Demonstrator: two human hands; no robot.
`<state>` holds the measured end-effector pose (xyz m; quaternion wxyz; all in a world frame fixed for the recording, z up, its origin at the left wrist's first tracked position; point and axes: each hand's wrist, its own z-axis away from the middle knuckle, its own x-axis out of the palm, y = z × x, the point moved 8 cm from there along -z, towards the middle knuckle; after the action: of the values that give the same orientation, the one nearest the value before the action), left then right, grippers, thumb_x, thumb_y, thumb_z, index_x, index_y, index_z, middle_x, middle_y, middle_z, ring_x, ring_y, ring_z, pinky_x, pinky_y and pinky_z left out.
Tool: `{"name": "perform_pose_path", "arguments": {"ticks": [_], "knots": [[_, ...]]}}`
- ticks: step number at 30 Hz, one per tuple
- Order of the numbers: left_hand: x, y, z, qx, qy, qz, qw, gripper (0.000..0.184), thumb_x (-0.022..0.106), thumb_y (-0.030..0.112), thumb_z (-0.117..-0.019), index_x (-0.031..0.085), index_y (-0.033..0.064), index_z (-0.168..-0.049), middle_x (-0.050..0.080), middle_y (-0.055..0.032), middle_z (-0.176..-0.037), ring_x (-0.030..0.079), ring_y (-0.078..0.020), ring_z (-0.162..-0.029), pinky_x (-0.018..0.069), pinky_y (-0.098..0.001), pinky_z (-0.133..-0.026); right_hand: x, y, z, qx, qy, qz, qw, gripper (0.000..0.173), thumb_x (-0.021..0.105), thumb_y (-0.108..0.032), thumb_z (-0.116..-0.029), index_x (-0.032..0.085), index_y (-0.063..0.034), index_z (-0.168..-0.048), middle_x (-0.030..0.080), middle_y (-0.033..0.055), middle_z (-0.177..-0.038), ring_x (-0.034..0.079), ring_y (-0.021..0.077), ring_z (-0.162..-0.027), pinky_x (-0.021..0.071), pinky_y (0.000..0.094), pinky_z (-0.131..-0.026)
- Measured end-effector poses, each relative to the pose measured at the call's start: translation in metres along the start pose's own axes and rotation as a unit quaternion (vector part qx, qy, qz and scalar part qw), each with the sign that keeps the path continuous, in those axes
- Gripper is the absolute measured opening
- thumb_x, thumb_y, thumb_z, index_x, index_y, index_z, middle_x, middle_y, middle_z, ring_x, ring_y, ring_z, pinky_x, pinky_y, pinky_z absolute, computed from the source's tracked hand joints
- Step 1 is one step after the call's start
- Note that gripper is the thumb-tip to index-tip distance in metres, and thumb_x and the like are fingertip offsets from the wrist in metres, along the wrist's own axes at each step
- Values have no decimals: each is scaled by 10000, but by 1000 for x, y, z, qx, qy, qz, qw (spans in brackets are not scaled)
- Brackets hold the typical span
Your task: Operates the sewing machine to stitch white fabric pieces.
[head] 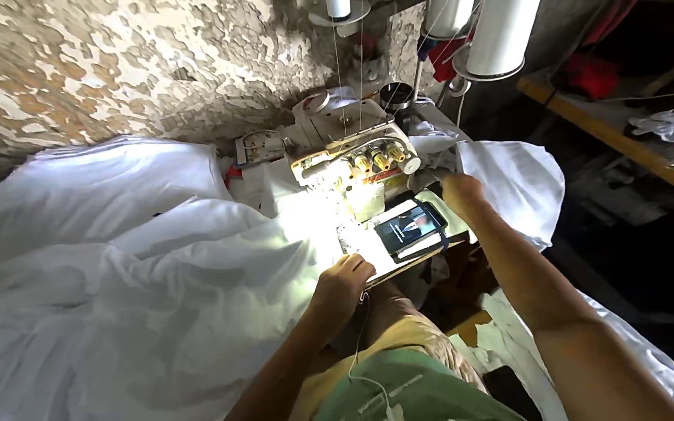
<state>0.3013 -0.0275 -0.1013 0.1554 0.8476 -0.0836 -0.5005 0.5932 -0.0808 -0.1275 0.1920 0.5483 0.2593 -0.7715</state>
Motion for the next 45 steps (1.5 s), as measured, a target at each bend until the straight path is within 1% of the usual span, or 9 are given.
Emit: {"name": "perform_pose_path", "arguments": {"ticks": [9,16,20,22,24,25,29,32,45], "knots": [[-6,13,16,18,-15,-30,999,147,621,89,-952,736,93,-859,700,-70,-813,693,-230,-750,564,-324,-649,31,-8,-47,48,-36,43,997,305,551,-59,-997,639,70,-1259,587,320,-1335,553,523,-1247,448,718,-930],[-7,13,15,21,-19,-40,999,157,644,147,-948,764,129,-847,676,-49,-780,665,-217,-745,529,-339,-669,14,-11,-28,56,-36,52,996,288,565,-58,-993,624,113,-1217,585,334,-1319,551,532,-1243,449,714,-919],[-18,12,17,12,-11,-12,1000,145,679,183,-929,782,122,-849,670,-51,-799,654,-210,-763,530,-338,-688,-14,2,11,5,12,-23,1000,313,494,-146,-1048,638,105,-1167,627,375,-1182,599,574,-1131,442,759,-848],[-23,11,16,6,-4,15,1000,116,704,173,-912,789,117,-857,679,-57,-819,654,-211,-776,529,-348,-709,-13,10,44,-87,33,-170,981,327,475,-196,-1083,668,41,-1200,668,280,-976,642,442,-875,488,640,-759],[-24,13,15,7,-5,26,1000,98,716,168,-905,787,126,-851,678,-46,-827,653,-194,-782,532,-336,-724,15,7,92,-147,-26,-336,930,276,483,-202,-1074,647,-82,-1262,607,39,-768,541,108,-562,496,292,-516],[-23,15,13,10,-6,27,1000,93,720,164,-903,784,129,-846,676,-41,-825,652,-188,-783,534,-331,-726,34,1,112,-146,-75,-422,892,260,498,-154,-1071,641,-81,-1275,603,5,-736,514,54,-505,473,225,-460],[-19,23,4,23,-35,26,999,109,695,149,-924,792,122,-883,672,-56,-848,649,-211,-804,528,-358,-733,84,-16,161,-144,-150,-545,812,264,578,-107,-1020,662,-35,-1260,626,-50,-779,482,-17,-525,416,146,-473],[-14,29,-2,40,-37,13,998,104,697,142,-922,791,130,-878,666,-60,-841,647,-218,-799,522,-360,-725,100,-23,178,-153,-186,-586,774,342,721,-158,-890,686,-58,-1215,634,-122,-788,486,-58,-532,422,112,-485],[-9,39,-14,67,-37,-12,997,86,714,140,-904,792,142,-870,663,-47,-822,635,-205,-769,502,-349,-709,85,-34,181,-209,-108,-536,811,232,729,-157,-923,737,-55,-1131,647,-126,-788,508,-95,-583,425,86,-535]]}}
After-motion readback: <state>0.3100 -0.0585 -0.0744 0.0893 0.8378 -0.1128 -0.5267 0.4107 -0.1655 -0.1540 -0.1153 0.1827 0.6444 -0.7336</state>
